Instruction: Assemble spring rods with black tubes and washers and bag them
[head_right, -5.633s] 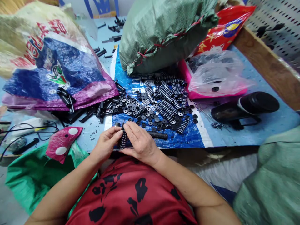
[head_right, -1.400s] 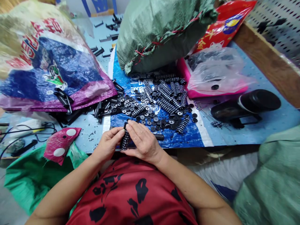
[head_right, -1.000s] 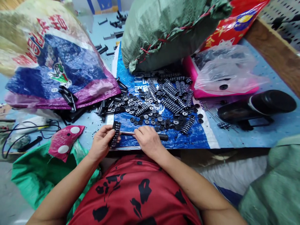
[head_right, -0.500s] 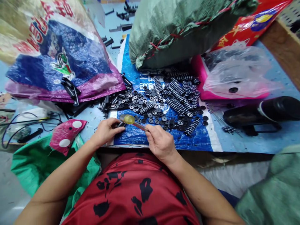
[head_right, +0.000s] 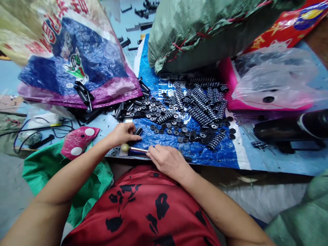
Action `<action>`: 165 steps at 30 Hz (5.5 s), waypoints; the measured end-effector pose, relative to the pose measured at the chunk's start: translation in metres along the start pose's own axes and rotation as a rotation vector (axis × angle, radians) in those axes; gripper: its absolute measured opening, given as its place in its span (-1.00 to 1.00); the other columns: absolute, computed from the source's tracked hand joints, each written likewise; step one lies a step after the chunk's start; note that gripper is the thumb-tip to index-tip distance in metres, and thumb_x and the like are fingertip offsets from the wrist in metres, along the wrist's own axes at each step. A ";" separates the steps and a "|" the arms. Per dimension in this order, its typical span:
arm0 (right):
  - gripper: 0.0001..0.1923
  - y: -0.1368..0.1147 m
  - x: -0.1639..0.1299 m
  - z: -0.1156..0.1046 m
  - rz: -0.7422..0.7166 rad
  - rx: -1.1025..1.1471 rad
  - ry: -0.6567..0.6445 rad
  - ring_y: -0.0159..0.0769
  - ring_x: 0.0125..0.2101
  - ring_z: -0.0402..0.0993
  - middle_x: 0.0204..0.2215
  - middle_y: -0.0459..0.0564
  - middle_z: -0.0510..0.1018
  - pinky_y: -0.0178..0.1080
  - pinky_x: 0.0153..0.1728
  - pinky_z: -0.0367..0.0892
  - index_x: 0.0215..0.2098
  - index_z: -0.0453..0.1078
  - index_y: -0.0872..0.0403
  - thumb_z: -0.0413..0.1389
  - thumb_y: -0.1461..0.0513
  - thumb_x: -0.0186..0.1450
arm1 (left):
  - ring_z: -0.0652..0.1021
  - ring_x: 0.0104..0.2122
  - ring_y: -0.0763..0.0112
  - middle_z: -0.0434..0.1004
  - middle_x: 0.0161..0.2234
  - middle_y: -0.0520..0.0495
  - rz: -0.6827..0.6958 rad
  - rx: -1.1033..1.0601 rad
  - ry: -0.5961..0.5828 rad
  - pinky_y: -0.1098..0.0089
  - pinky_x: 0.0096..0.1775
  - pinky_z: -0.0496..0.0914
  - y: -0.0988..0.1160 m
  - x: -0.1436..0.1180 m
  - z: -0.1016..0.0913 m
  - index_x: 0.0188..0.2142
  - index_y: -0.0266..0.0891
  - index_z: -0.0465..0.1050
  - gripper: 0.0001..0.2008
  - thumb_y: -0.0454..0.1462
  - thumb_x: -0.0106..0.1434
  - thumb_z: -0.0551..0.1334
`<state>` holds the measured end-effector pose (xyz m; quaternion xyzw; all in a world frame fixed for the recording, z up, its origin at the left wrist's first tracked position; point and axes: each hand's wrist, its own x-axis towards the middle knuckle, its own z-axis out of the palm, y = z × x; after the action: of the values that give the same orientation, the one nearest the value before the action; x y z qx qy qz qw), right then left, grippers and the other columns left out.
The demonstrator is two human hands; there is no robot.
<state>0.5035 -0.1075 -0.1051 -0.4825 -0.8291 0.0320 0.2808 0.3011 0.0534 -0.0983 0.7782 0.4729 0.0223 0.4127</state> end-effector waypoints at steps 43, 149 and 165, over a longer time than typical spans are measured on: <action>-0.59 0.089 -0.002 -0.048 0.881 0.712 0.681 -0.37 -0.47 0.30 -0.42 -0.09 0.47 -0.24 -0.41 0.29 -0.28 0.49 0.05 0.31 -0.11 0.23 | 0.52 -0.42 0.36 0.48 -0.52 0.00 0.279 -0.701 1.315 0.40 -0.33 0.34 0.011 0.002 -0.102 -0.50 -0.33 0.48 -0.78 -0.37 -0.26 0.32; -0.85 0.031 -0.020 0.014 0.151 -0.148 0.117 -0.24 -0.30 0.45 -0.30 0.01 0.56 -0.18 -0.19 0.33 -0.10 0.50 0.14 0.21 0.22 0.42 | 0.51 -0.42 0.34 0.53 -0.39 -0.04 -0.066 0.224 -0.321 0.43 -0.40 0.25 -0.036 -0.105 -0.107 -0.14 -0.20 0.57 -0.53 0.13 0.22 0.32; -0.78 0.139 -0.036 -0.062 0.694 -0.617 -0.104 -0.01 -0.16 0.44 -0.23 0.13 0.59 -0.09 -0.16 0.27 -0.04 0.50 0.15 0.14 0.21 0.42 | 0.39 -0.45 0.33 0.42 -0.50 -0.03 -0.198 0.293 0.205 0.35 -0.34 0.20 -0.040 -0.015 -0.070 -0.45 -0.21 0.40 -0.70 -0.01 0.11 0.19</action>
<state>0.6561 -0.0766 -0.1136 -0.7899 -0.6025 -0.0999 0.0553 0.2337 0.0939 -0.0734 0.7733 0.5848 -0.0085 0.2448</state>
